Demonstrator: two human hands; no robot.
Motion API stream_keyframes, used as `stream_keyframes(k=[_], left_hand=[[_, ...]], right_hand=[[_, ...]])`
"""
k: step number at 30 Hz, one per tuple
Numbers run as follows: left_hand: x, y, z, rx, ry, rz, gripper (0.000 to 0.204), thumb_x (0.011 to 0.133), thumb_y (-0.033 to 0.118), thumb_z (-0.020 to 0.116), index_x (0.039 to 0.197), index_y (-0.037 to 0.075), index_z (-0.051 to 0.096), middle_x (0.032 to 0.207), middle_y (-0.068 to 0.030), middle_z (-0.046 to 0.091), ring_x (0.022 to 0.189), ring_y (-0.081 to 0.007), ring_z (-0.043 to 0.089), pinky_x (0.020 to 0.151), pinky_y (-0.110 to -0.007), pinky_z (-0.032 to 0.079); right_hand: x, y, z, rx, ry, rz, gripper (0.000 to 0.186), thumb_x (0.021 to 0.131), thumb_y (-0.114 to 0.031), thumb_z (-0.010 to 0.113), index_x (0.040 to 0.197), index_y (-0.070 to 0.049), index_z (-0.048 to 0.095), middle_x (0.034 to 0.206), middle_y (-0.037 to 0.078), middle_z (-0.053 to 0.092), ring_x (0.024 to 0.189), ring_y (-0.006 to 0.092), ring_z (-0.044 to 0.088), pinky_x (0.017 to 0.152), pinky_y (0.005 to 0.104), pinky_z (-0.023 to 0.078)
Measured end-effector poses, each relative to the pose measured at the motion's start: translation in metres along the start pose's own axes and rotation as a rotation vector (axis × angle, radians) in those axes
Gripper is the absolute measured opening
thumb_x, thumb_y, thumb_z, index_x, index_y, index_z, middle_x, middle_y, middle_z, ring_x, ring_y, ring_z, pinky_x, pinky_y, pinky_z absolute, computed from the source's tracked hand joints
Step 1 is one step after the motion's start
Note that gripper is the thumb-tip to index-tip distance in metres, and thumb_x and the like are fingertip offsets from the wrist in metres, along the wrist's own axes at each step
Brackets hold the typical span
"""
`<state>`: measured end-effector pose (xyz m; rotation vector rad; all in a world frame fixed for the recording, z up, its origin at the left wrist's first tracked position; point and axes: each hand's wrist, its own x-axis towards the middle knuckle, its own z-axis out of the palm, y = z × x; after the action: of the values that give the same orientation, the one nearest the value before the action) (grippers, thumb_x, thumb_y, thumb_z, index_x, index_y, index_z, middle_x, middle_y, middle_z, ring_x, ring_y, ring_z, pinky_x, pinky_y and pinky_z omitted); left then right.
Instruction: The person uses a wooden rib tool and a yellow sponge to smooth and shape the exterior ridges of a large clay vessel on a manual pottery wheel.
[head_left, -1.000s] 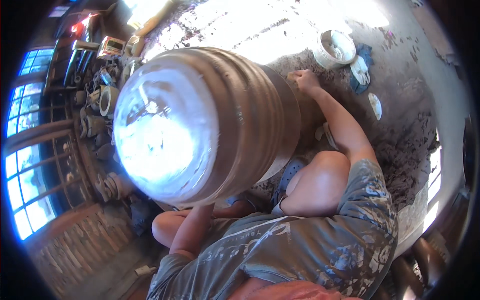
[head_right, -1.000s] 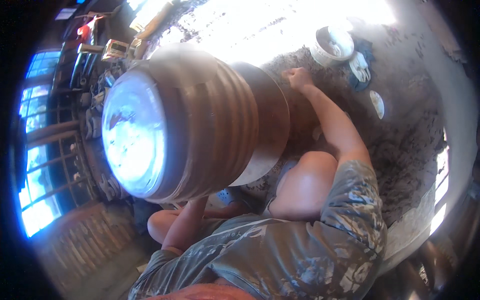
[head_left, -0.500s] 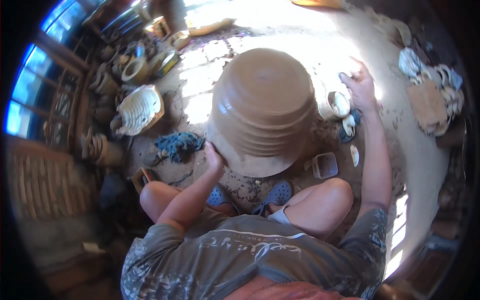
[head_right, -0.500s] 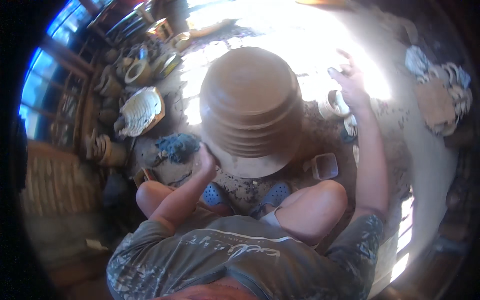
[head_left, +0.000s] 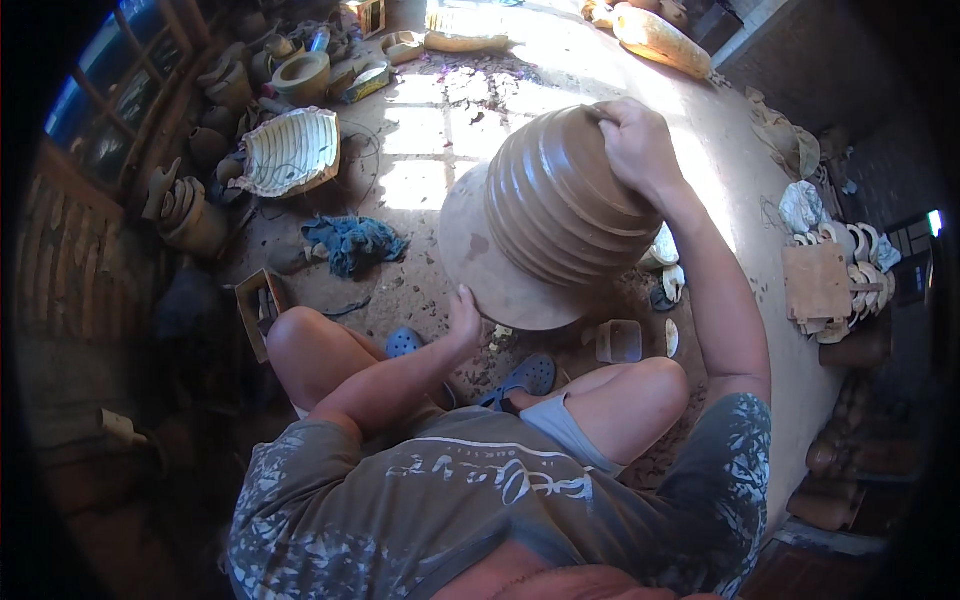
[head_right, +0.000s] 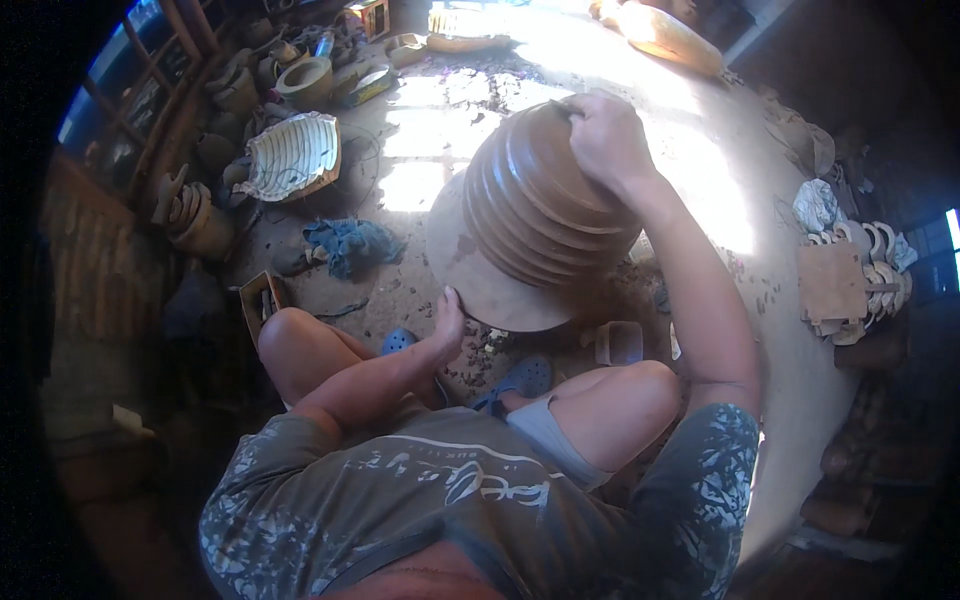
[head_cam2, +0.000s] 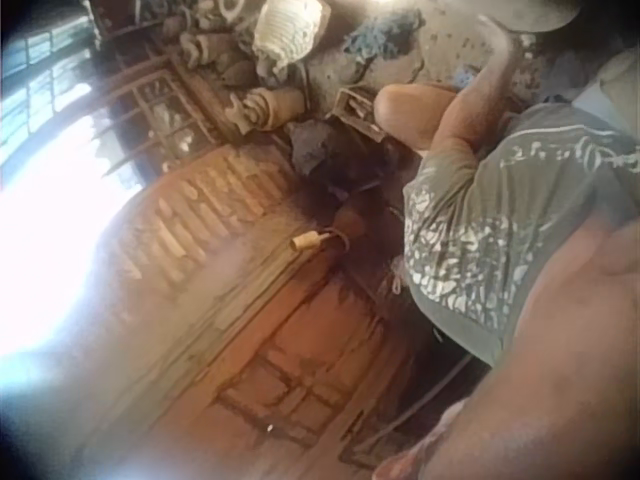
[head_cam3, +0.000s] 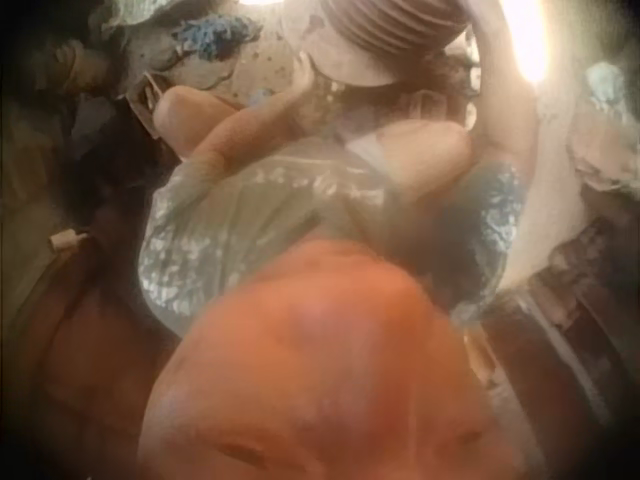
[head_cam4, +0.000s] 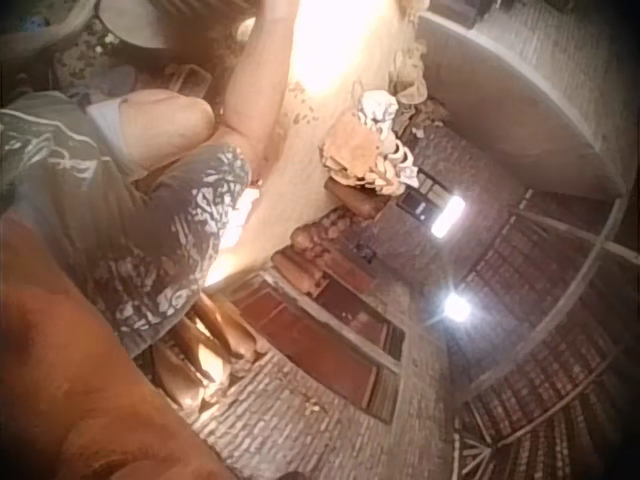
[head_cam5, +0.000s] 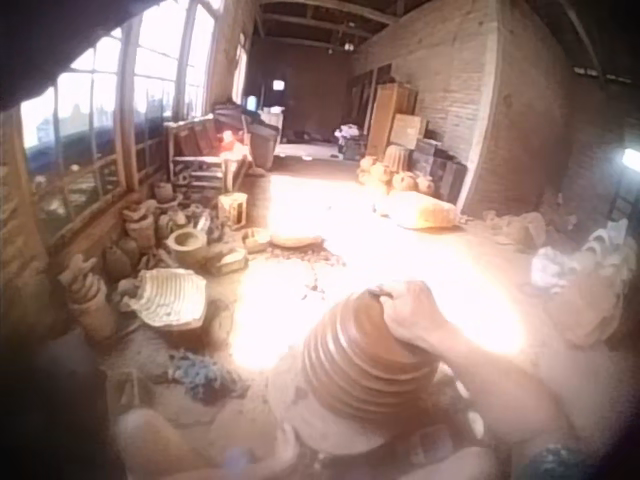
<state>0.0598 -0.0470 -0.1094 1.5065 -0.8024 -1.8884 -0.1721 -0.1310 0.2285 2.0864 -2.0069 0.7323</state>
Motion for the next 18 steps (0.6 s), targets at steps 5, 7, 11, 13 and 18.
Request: stream_keyframes(k=[5, 7, 11, 13, 18], left_hand=[[0.086, 0.048, -0.047, -0.008, -0.086, 0.043, 0.073, 0.11, 0.056, 0.026, 0.153, -0.003, 0.037, 0.15, -0.0191, 0.052, 0.133, -0.0311, 0.053, 0.112, -0.046, 0.04], [0.087, 0.078, -0.049, 0.016, 0.019, -0.042, 0.084, 0.106, 0.069, 0.021, 0.157, 0.004, 0.036, 0.152, -0.0134, 0.052, 0.136, -0.0297, 0.049, 0.112, -0.051, 0.037], [0.044, 0.009, -0.035, 0.037, -0.164, -0.105, 0.077, 0.109, 0.06, 0.02, 0.16, 0.003, 0.026, 0.161, -0.019, 0.038, 0.144, -0.03, 0.042, 0.118, -0.046, 0.034], [-0.036, -0.002, -0.009, 0.134, -0.296, -0.294, 0.085, 0.104, 0.07, 0.016, 0.163, 0.009, 0.02, 0.165, -0.0162, 0.032, 0.148, -0.0308, 0.036, 0.119, -0.049, 0.03], [0.034, -0.021, -0.011, -0.155, -0.057, -0.043, 0.075, 0.109, 0.06, 0.02, 0.159, 0.005, 0.03, 0.157, -0.0175, 0.042, 0.142, -0.0308, 0.044, 0.118, -0.046, 0.035]], right_hand=[[-0.005, -0.043, -0.009, 0.185, -0.154, -0.053, 0.026, 0.092, -0.002, 0.061, 0.114, -0.003, 0.075, 0.108, 0.017, 0.074, 0.101, 0.0309, 0.071, 0.094, 0.036, 0.055], [-0.007, -0.043, -0.012, 0.231, -0.185, -0.104, 0.025, 0.092, 0.0, 0.062, 0.112, -0.003, 0.076, 0.106, 0.015, 0.074, 0.099, 0.0302, 0.072, 0.093, 0.0355, 0.055], [-0.013, -0.042, -0.017, 0.244, -0.239, -0.212, 0.025, 0.091, 0.003, 0.061, 0.109, -0.004, 0.076, 0.105, 0.014, 0.074, 0.098, 0.0289, 0.071, 0.091, 0.0353, 0.055], [-0.019, -0.036, -0.021, 0.222, -0.268, -0.237, 0.026, 0.09, 0.005, 0.061, 0.109, -0.004, 0.077, 0.104, 0.013, 0.074, 0.098, 0.028, 0.071, 0.091, 0.0349, 0.055], [-0.016, -0.039, -0.02, 0.303, -0.275, -0.355, 0.027, 0.085, 0.007, 0.062, 0.103, -0.006, 0.078, 0.1, 0.013, 0.074, 0.097, 0.0296, 0.07, 0.089, 0.0376, 0.056]])
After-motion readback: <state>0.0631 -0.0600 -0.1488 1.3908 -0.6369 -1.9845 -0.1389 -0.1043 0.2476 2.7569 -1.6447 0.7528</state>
